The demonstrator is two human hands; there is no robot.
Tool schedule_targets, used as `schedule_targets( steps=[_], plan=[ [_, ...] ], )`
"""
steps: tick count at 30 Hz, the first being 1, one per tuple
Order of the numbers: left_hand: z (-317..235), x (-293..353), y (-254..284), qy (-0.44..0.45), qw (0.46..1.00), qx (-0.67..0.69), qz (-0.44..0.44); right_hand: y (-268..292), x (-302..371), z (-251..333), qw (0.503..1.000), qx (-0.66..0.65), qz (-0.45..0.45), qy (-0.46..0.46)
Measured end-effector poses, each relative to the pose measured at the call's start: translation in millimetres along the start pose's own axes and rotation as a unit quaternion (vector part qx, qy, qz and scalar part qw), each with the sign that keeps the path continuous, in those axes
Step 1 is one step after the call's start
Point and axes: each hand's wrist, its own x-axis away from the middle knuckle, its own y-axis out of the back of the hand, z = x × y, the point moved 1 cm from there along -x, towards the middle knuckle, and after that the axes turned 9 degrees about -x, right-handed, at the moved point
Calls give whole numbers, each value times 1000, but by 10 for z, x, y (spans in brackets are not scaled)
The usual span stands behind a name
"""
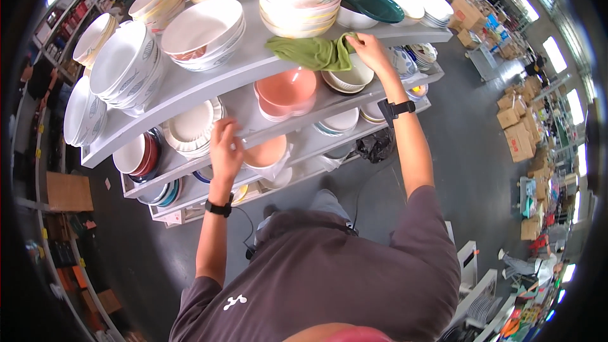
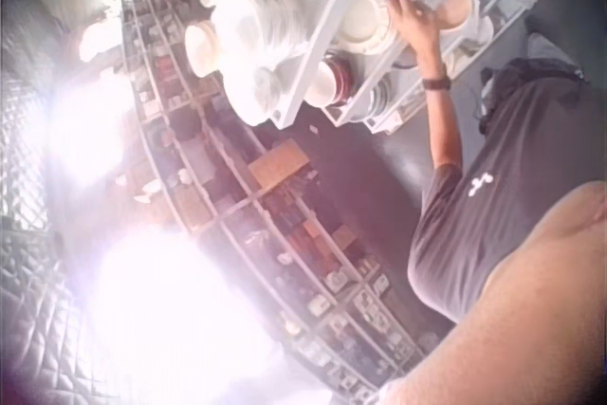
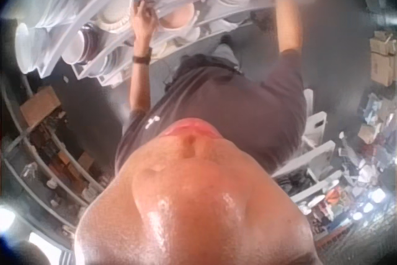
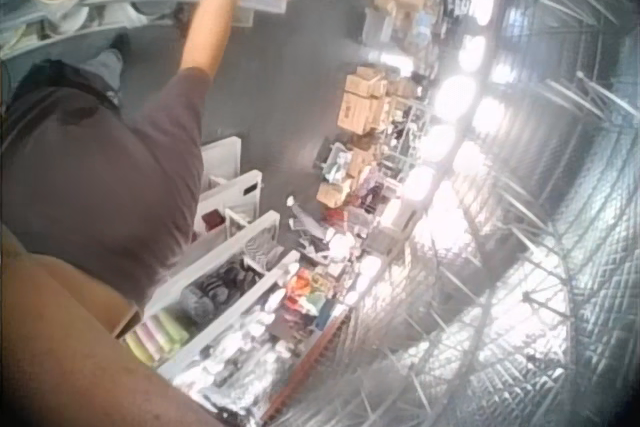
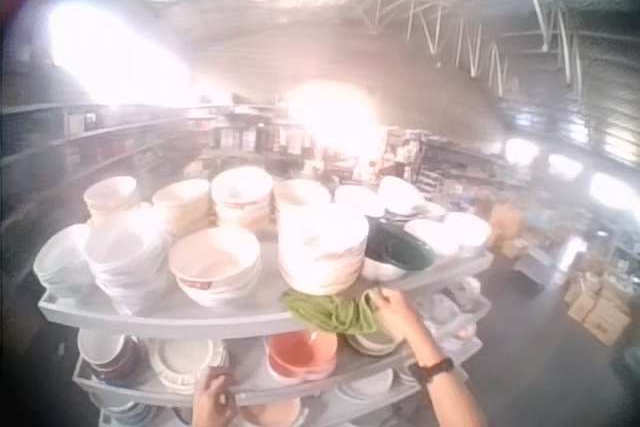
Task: The person wipes various ceramic bowls and plates with a green cloth while they are stacked on metal shelving.
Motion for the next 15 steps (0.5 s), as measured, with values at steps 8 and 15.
schedule_targets(
  steps=[8,15],
  plan=[
    [-1142,-1177,-990,-125,986,-84,-67,379,-228,-614,858,-505,89,-5],
    [-973,-1519,-1474,-151,964,-212,-47,447,-56,-1115,727,-675,76,-100]
  ],
)
